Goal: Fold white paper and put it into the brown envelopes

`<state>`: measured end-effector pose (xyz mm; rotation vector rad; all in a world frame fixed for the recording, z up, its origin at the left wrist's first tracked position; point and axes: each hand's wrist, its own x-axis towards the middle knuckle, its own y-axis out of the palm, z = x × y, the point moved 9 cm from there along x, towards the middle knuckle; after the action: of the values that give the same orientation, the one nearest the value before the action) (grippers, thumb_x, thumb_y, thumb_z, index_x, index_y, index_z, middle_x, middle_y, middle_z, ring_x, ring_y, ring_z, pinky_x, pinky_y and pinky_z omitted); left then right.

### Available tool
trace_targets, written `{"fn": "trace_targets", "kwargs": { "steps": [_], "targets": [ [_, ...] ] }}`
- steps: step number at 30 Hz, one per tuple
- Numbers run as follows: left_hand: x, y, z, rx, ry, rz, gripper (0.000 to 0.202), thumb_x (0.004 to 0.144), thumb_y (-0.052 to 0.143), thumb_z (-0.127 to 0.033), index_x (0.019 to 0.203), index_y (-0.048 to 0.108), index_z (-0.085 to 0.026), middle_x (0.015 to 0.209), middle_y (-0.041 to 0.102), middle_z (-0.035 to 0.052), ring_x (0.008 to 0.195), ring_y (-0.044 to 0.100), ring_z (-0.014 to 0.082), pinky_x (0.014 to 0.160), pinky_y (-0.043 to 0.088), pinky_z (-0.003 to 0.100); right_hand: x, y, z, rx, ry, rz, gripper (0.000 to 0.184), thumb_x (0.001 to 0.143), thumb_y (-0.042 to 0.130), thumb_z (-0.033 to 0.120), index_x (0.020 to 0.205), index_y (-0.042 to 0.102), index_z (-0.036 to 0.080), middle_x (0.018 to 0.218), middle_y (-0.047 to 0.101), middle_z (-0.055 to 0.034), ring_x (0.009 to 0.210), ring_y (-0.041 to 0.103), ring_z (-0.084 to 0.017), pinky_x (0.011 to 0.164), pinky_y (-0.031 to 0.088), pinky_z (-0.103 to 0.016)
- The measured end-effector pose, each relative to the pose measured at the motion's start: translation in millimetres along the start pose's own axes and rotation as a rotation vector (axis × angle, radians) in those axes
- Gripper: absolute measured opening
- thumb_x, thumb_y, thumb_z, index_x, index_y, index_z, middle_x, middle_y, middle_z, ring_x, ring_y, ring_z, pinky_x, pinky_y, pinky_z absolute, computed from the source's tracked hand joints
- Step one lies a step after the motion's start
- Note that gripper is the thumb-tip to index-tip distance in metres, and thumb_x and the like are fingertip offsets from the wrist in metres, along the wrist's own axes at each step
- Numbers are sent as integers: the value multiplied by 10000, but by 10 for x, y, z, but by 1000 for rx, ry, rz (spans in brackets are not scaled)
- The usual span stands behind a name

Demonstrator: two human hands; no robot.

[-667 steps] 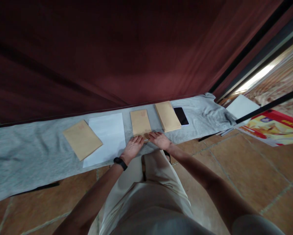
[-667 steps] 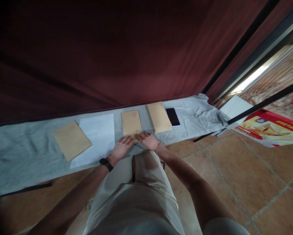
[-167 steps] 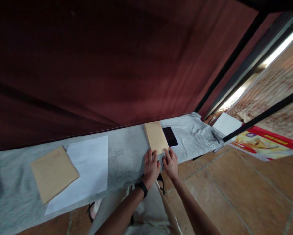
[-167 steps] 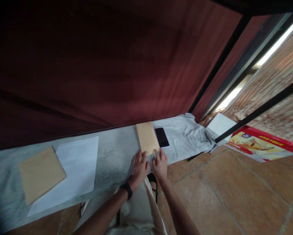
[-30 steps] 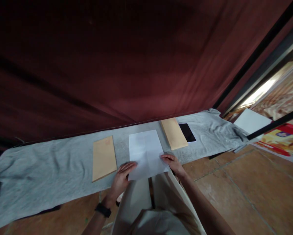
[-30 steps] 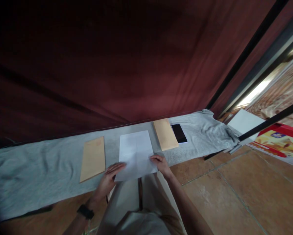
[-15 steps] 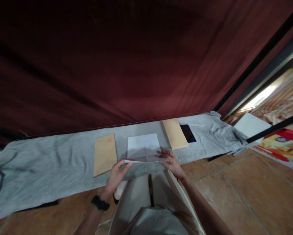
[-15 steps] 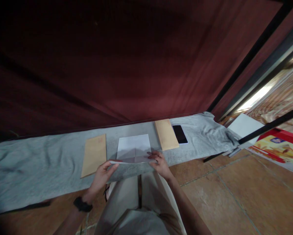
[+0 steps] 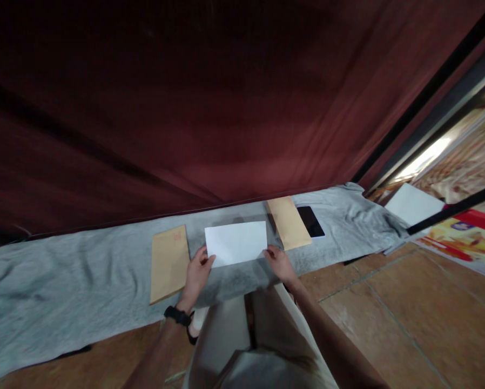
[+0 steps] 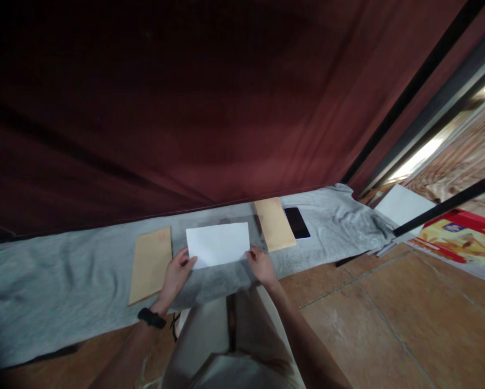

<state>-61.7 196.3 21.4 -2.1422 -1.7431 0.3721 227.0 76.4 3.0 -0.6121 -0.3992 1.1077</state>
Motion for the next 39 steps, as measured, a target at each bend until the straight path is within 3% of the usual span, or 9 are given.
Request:
{"fn": "trace_targets", "kwargs": {
  "steps": [6,12,19,26,29,31,34,36,39],
  "targets": [
    [4,36,11,100,25,-53,556,822,595,-411,1296,595,-121,680,607,-26,632,585,172,643,466,301,33,35,7,-199,52,-41,164,964,526,237,1018,676,200,842,716,-54,781,690,-198,696,467,-267],
    [8,74,67,179,-27,-54,557,840,594,-364,1344,578,-126,707,636,-10,615,603,178,613,460,300,14,71,87,-274,55,-51,354,993,480,229,1331,562,163,1135,715,-138,966,696,-251,822,490,-322],
    [12,132,78,360,-54,-20,513,874,579,-283,1366,577,-137,805,701,43,660,648,191,620,468,291,-7,88,243,-446,-16,-96,397,1002,407,195,1371,546,148,1149,666,-163,1042,635,-272,944,466,-382],
    [11,138,80,478,-78,14,489,921,551,-293,1388,572,-152,847,724,64,719,684,219,674,513,320,21,500,758,-355,-328,-62,438,1027,412,242,1445,507,152,1537,465,-134,1412,412,-261,1165,338,-416],
    [-16,120,27,560,-46,1,457,930,531,-281,1365,592,-155,930,729,91,801,696,240,729,538,348,41,617,715,-431,-315,-95,469,1039,424,282,1485,472,143,1582,416,-146,1461,364,-280,1194,290,-462],
    [-59,147,-147,652,75,-75,430,937,503,-261,1338,610,-148,1064,715,133,953,689,272,844,543,399,39,648,644,-491,-306,-111,489,1044,430,306,1504,452,142,1586,409,-155,1467,360,-292,1196,276,-484],
    [-158,461,-504,726,356,-105,447,976,434,-253,1389,565,-146,1377,596,176,1291,551,305,1073,447,471,23,669,582,-557,-325,-114,511,1045,426,327,1524,431,147,1599,390,-149,1475,348,-294,1202,259,-483],
    [-196,837,-637,728,493,19,488,1001,406,-281,1464,489,-150,1547,459,151,1458,385,295,1169,362,478,17,680,569,-589,-333,-108,514,1041,415,295,1534,418,150,1608,375,-140,1485,332,-287,1205,248,-477],
    [-147,1205,-603,768,487,120,532,1018,379,-341,1502,440,-130,1601,396,138,1513,294,297,1217,287,510,12,697,557,-621,-335,-101,519,1030,384,223,1545,402,161,1614,367,-125,1493,320,-270,1206,243,-464]
  ]
}}
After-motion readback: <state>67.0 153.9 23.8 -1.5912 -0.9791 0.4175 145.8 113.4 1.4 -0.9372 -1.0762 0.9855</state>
